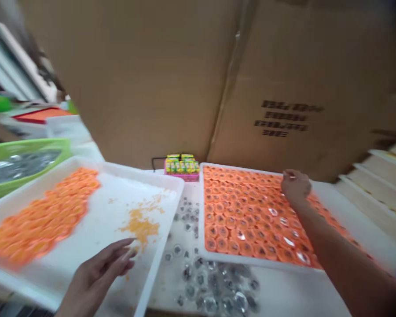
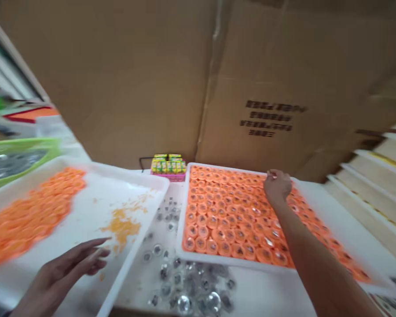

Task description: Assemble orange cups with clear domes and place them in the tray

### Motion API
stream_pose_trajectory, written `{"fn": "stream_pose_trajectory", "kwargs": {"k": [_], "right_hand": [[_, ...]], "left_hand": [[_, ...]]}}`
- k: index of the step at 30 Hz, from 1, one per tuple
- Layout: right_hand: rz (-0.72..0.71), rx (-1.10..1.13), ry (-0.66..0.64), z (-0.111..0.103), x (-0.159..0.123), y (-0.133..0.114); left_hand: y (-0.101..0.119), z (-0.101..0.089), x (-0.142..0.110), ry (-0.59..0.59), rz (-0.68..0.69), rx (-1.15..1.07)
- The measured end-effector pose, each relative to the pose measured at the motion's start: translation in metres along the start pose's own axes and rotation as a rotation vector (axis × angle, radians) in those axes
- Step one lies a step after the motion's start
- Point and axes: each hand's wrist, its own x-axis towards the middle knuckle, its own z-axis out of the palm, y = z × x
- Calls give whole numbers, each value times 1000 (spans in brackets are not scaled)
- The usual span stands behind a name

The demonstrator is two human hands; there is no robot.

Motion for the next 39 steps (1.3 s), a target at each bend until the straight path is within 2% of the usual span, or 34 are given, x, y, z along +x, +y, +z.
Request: {"fn": "stream_pose_trajectory", "kwargs": {"k": [2, 4, 5, 7, 10, 12, 14, 18, 20, 23, 28, 34, 36, 39], "right_hand": [[-140, 138, -17, 11, -21, -43], [-365, 360, -95, 16, -58, -96], [-487, 490, -181, 17, -81, -126], [-682, 659, -436, 17, -135, -188], [-951, 781, -779, 21, -218, -275], [-1082, 790, -924, 31, -267, -324], [-1225, 744, -1017, 47, -307, -364], [-1365, 556, -1067, 86, -354, -422], [-1413, 467, -1061, 102, -364, -438], [-1479, 397, -1032, 112, -368, -444], [-1480, 381, -1030, 107, -363, -430], [-1408, 372, -1026, 94, -357, -412], [-1379, 402, -998, 80, -350, -404], [-1303, 521, -919, 46, -330, -382]], "left_hand": [[0, -6, 2, -76, -13, -63], [0, -8, 6, -148, 7, -96], [1, -8, 7, -177, 20, -109], [2, -9, 7, -222, 48, -142], [4, -11, 3, -271, 110, -187], [4, -13, 2, -270, 146, -224], [3, -15, 3, -260, 165, -273], [-3, -17, 8, -253, 225, -315], [-7, -18, 10, -274, 251, -309], [-11, -19, 12, -292, 270, -329], [-10, -20, 11, -256, 271, -347], [-7, -21, 9, -217, 242, -397], [-10, -22, 10, -138, 237, -400], [-15, -22, 14, 149, 191, -458]]}}
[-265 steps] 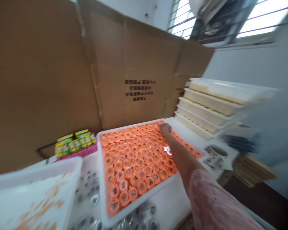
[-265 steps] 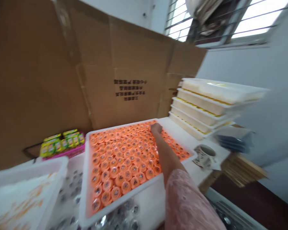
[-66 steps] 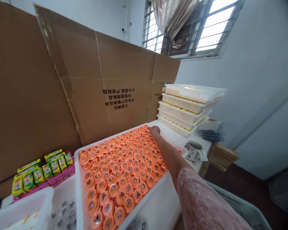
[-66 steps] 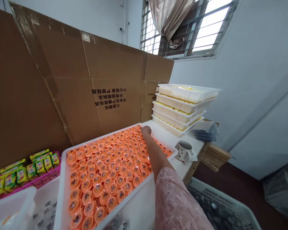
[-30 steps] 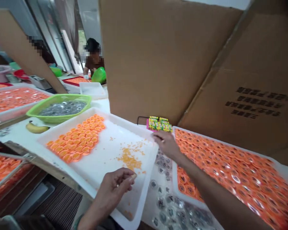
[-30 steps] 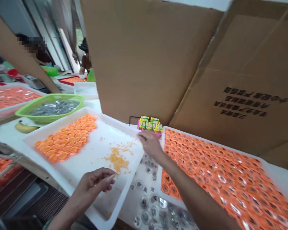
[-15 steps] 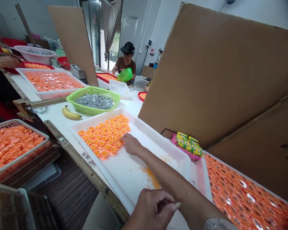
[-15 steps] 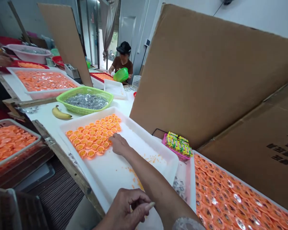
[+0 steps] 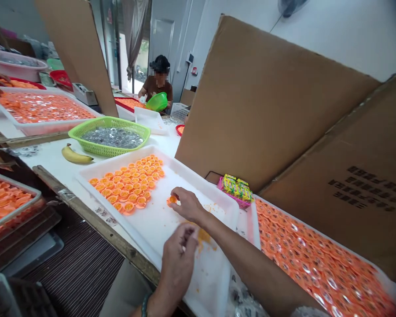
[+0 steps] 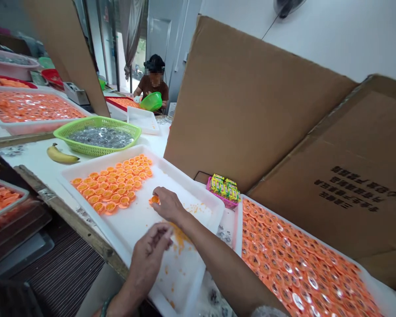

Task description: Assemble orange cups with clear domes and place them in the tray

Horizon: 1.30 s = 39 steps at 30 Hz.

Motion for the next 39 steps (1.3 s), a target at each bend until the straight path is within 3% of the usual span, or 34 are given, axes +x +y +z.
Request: {"fn": "stream_pose_trajectory", "kwargs": {"k": [2, 4, 7, 10, 14, 17, 20, 23, 26, 28, 30, 34, 39], "right_hand": [[19, 35, 112, -22, -27, -8], [53, 55, 199, -40, -56, -16], [95, 81, 261, -52, -94, -26], [144, 107, 269, -49, -120, -30], [198, 129, 265, -42, -135, -32], [198, 147, 248, -49, -147, -30], [250, 139, 339, -65, -172, -28], [382, -24, 424, -72, -209, -29], [482, -200, 208, -57, -238, -29], [481, -283, 40, -39, -245, -29], [452, -343, -47, -21, -245, -28], [396, -398, -124, -1, -242, -24], [368, -444, -101, 7, -247, -20]], "left_hand": [[-3, -1, 4, 196, -3, -59], [-2, 0, 8, 241, -70, -194], [2, 2, 13, 4, -264, -451], [7, 3, 14, -178, -364, -510], [9, 5, 12, -246, -388, -380], [10, 7, 13, -291, -437, -226], [11, 8, 15, -277, -469, -104], [10, 6, 16, -272, -486, -103], [7, 4, 17, -295, -494, -166], [7, 4, 17, -301, -489, -221], [8, 4, 16, -291, -479, -275], [11, 3, 15, -290, -472, -320], [9, 3, 15, -344, -460, -302]]}}
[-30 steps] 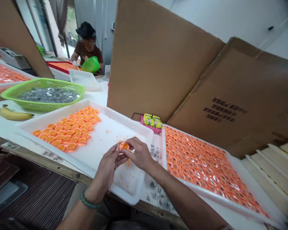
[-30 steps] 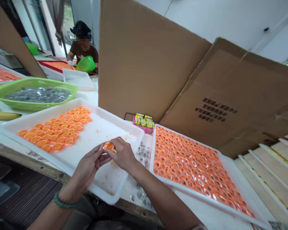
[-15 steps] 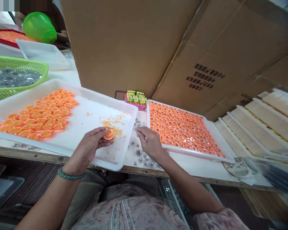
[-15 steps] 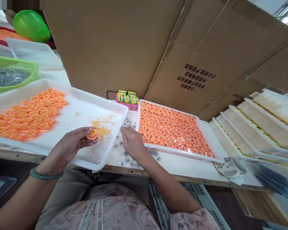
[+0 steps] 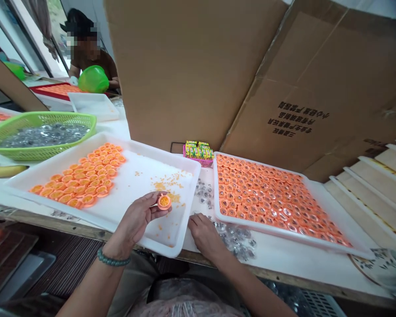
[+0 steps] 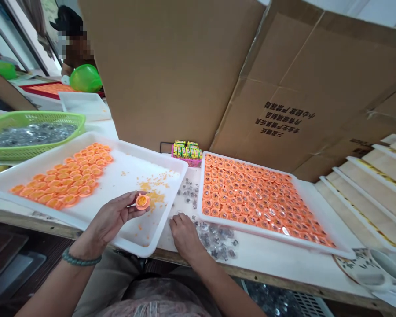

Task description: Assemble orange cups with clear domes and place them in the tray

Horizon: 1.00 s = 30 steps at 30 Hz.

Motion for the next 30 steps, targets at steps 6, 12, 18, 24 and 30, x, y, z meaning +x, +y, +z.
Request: {"fn": "stream_pose_trajectory", "kwargs": {"k": [6, 12, 18, 24, 30], "right_hand": [[-16, 92, 182, -13, -10, 3], [27, 153, 420, -63, 26, -3], [-59, 82, -193, -56, 113, -13], [-135, 122, -208, -36, 136, -14], [-57, 175, -89, -41, 135, -11]], "left_hand": [[-2, 1, 1, 43, 12, 11], [-2, 1, 0, 91, 28, -15], [2, -3, 5, 36, 34, -141], [5, 0, 1, 69, 25, -125], [2, 3, -2, 118, 73, -47]]}}
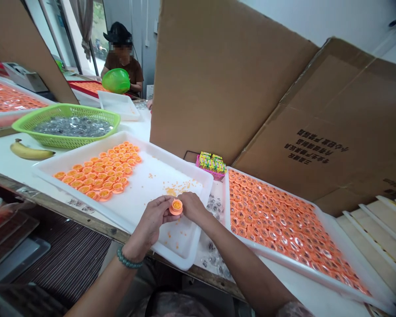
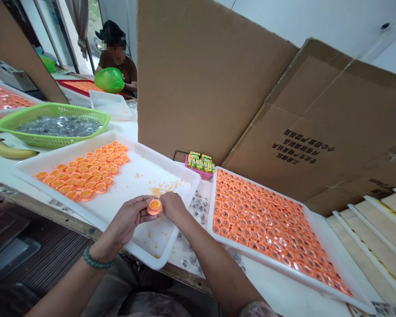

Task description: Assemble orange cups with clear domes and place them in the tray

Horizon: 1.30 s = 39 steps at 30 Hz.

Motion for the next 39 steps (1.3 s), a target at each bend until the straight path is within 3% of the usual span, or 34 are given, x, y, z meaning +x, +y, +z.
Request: {"fn": "stream_pose_trajectory", "kwargs": {"k": [4, 8, 12, 15, 18, 22, 25, 27, 30, 32, 39], "right_hand": [[61, 96, 152, -12, -10, 4], [41, 571, 326, -29, -30, 0], [-159, 690, 284, -43, -43, -9], [-206, 707, 270, -45, -45, -12], [-110, 800, 313, -42, -46, -10], [161, 969, 508, -39, -62, -1], [292, 789, 615, -32, -89, 13], [308, 503, 517, -21, -109, 22], [269, 111, 194, 1, -129, 30], [232, -40, 59, 15, -132, 31], [218, -199, -42, 32, -115, 28]], "left_hand": [[-3, -1, 2, 42, 30, 29], [-2, -1, 2, 27, 14, 43], [-2, -1, 1, -24, -3, 73], [-3, -2, 2, -52, -3, 78], [-3, -4, 3, -72, -32, 71], [0, -4, 2, -103, -81, 30], [2, -3, 1, -80, -74, -9], [2, -3, 2, -75, -68, 3], [0, -4, 2, -90, -64, 51], [-2, -5, 3, -87, -46, 73], [-4, -4, 3, -42, -9, 127]]}}
